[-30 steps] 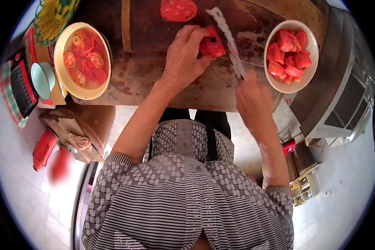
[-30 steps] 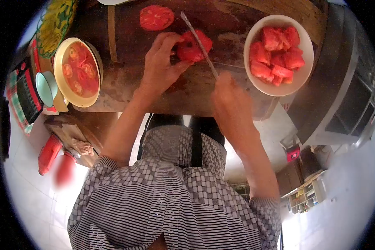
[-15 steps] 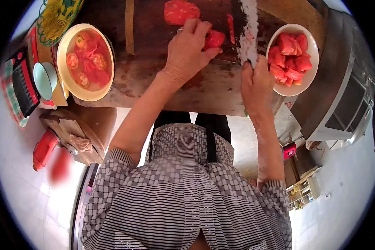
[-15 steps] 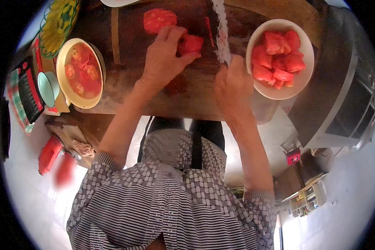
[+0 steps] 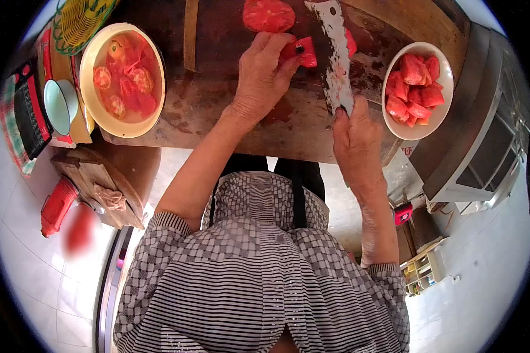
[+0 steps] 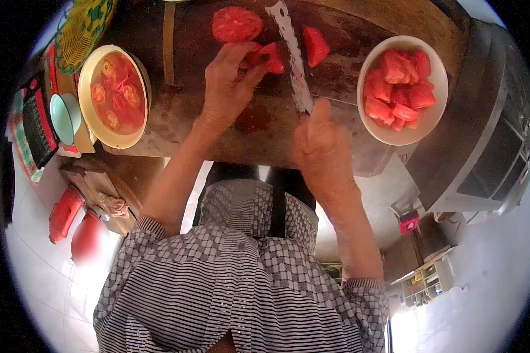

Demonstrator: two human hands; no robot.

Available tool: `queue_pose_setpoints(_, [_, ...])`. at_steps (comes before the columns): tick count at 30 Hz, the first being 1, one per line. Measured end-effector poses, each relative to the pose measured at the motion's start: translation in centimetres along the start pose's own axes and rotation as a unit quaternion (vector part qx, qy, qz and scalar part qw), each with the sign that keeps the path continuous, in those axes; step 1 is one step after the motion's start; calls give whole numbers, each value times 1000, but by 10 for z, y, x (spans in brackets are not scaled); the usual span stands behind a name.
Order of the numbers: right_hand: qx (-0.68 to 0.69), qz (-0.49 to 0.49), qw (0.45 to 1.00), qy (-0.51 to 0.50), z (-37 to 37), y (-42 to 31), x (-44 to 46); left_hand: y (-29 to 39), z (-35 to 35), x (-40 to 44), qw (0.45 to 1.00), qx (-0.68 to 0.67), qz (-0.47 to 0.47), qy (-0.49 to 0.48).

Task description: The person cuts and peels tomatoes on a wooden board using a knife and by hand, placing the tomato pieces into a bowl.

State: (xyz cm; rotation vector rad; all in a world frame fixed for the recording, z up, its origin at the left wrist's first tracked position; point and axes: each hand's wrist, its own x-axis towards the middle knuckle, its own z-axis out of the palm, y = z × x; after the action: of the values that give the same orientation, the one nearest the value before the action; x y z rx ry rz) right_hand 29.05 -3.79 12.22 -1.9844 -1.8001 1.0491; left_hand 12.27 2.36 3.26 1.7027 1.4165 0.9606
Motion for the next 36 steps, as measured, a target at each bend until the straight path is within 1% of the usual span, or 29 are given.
queue_pose_setpoints(2, [-16, 7, 999, -30, -6, -2, 5, 1, 1, 0, 1000, -13, -11, -4])
queue_pose_setpoints(5, [-43, -71, 996, -28, -6, 3, 9, 4, 2, 1, 1000, -9, -6, -5])
queue_pose_setpoints(8, [-106, 55, 992, -42, 28, 12, 17, 2, 4, 0, 1000, 17, 0, -10])
queue_pose_setpoints(11, [-20, 45, 999, 12, 32, 16, 16, 4, 8, 2, 999, 45, 1, -2])
queue_pose_setpoints(14, [-24, 4, 998, 57, 38, 28, 14, 15, 7, 5, 989, 134, -45, -40])
queue_pose_setpoints(17, [29, 0, 994, 108, 39, 21, 13, 19, -1, 2, 988, 138, -29, -58])
queue_pose_setpoints(20, [89, 70, 989, 93, 26, 14, 9, 10, 2, -5, 996, 47, -36, -72])
queue_pose_setpoints(23, [52, 41, 997, 34, 14, 9, 0, 10, 3, -5, 984, -40, -146, -98])
queue_pose_setpoints(26, [68, 15, 997, 31, 9, 0, -5, 14, 0, -2, 996, 3, -65, -60])
queue_pose_setpoints(29, [59, -18, 998, 18, 10, 5, -4, 7, 1, 0, 999, 15, -12, -28])
queue_pose_setpoints(32, [-28, -63, 997, -22, 0, -3, 2, 7, 2, 1, 999, 13, -31, -30])
queue_pose_setpoints(35, [-57, -9, 998, -38, 17, 6, 13, 7, 2, 0, 999, -11, -19, -26])
queue_pose_setpoints(36, [-59, 9, 997, -38, 24, 7, 14, 8, 3, -1, 999, -17, -33, -33])
